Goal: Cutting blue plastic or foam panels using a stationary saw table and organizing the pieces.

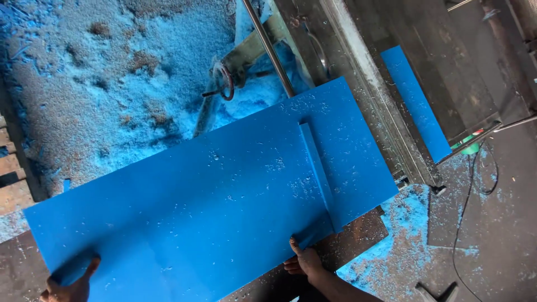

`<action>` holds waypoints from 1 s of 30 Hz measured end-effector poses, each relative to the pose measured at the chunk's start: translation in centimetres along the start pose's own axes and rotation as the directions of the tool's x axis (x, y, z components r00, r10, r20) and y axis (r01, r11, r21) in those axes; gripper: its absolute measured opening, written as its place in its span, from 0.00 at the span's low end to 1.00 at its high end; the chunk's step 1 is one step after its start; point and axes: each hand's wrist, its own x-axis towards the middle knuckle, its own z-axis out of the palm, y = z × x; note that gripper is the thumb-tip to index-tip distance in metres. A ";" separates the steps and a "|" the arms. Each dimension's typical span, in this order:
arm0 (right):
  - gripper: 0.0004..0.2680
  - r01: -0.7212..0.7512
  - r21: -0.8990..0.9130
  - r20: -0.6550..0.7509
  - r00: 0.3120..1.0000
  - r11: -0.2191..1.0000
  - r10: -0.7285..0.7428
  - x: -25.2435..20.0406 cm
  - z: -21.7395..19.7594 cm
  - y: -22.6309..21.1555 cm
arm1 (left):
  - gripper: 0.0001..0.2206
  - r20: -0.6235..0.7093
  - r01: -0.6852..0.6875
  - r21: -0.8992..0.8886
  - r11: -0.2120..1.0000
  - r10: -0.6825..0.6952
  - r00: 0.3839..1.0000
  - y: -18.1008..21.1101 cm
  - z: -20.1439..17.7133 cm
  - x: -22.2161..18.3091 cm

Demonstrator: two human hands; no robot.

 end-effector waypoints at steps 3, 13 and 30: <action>0.25 0.015 -0.035 -0.015 1.000 0.999 -0.016 -0.9 -1.1 -1.5 | 0.49 0.266 0.247 -0.212 0.945 -0.188 0.946 1.5 -2.4 -0.3; 0.32 0.134 -0.423 -0.103 0.975 0.896 -0.195 4.2 -5.3 -1.8 | 0.51 0.404 0.321 -0.186 0.929 -0.225 0.887 5.0 -3.1 -0.9; 0.27 0.018 -0.039 0.033 0.999 0.999 -0.016 -2.4 -5.3 -8.0 | 0.53 0.509 0.375 -0.173 0.911 -0.243 0.826 7.5 -6.6 0.0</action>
